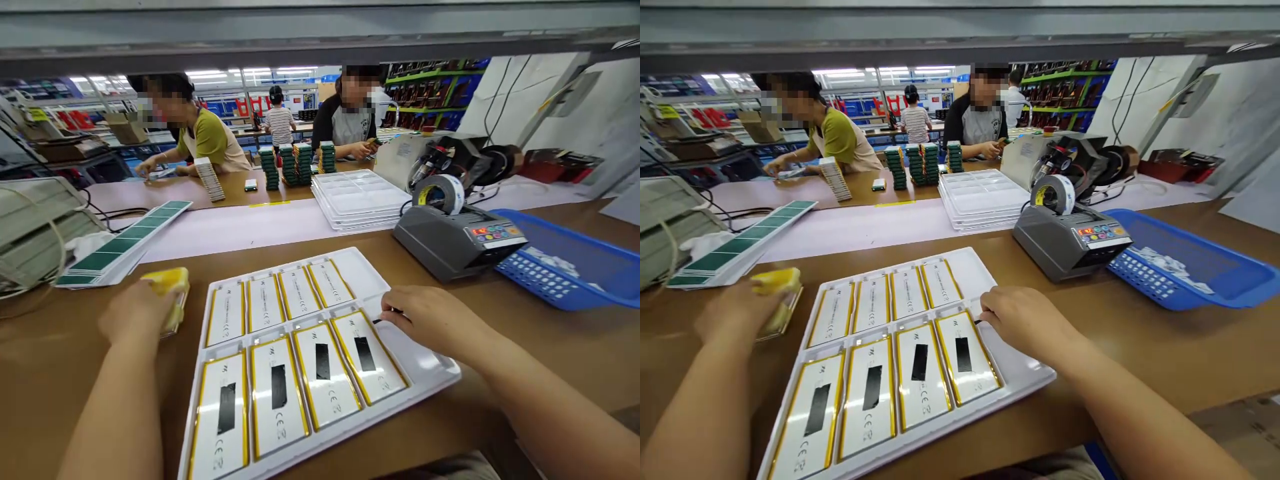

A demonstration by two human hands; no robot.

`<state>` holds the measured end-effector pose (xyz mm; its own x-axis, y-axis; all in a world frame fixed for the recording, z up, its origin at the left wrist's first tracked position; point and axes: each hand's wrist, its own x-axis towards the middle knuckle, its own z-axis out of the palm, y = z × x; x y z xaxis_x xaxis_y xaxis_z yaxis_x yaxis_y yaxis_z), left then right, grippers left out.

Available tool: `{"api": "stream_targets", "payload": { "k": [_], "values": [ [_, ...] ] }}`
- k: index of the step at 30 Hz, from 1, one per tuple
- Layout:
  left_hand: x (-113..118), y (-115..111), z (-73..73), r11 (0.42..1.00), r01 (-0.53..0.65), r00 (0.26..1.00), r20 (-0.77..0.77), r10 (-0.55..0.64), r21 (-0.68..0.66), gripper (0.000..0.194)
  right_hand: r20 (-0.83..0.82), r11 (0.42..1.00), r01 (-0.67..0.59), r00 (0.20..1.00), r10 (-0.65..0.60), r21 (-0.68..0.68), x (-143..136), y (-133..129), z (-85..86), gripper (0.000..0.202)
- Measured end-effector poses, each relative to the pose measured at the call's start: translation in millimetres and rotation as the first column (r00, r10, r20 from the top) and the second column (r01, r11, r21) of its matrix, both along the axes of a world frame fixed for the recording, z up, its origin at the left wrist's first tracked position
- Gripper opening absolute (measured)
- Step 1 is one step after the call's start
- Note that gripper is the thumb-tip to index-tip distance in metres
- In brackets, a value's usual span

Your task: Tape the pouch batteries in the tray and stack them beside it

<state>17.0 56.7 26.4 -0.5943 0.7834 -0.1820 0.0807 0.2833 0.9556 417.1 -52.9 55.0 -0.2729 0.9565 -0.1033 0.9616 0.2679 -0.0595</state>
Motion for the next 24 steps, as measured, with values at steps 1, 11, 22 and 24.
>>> {"api": "stream_targets", "payload": {
  "k": [1, 11, 22, 24],
  "values": [
    [5.8, -1.1, 4.9, 0.998, 0.001, 1.000, -0.030, 0.001, 0.069, 0.032, 0.045, 1.000, -0.001, 0.999, 0.001, 0.003, -1.1, -3.5, 0.2, 0.022],
    [68.5, -3.1, -12.6, 0.873, 0.319, 0.514, 0.706, -0.486, 0.369, 0.022, 0.192, 0.999, 0.000, 0.981, -0.009, 0.046, -22.7, -18.8, -14.2, 0.026],
    [67.8, -10.7, -25.8, 0.784, 0.449, 0.314, 0.746, -0.587, 0.428, 0.054, -0.426, 0.862, 0.112, 0.834, -0.352, -0.494, -18.7, 2.6, -18.3, 0.027],
    [67.6, -12.4, -26.4, 0.777, 0.467, 0.257, 0.776, -0.577, 0.423, 0.062, -0.504, 0.856, 0.067, 0.784, -0.363, -0.513, -23.3, 10.4, -9.4, 0.029]
  ]
}}
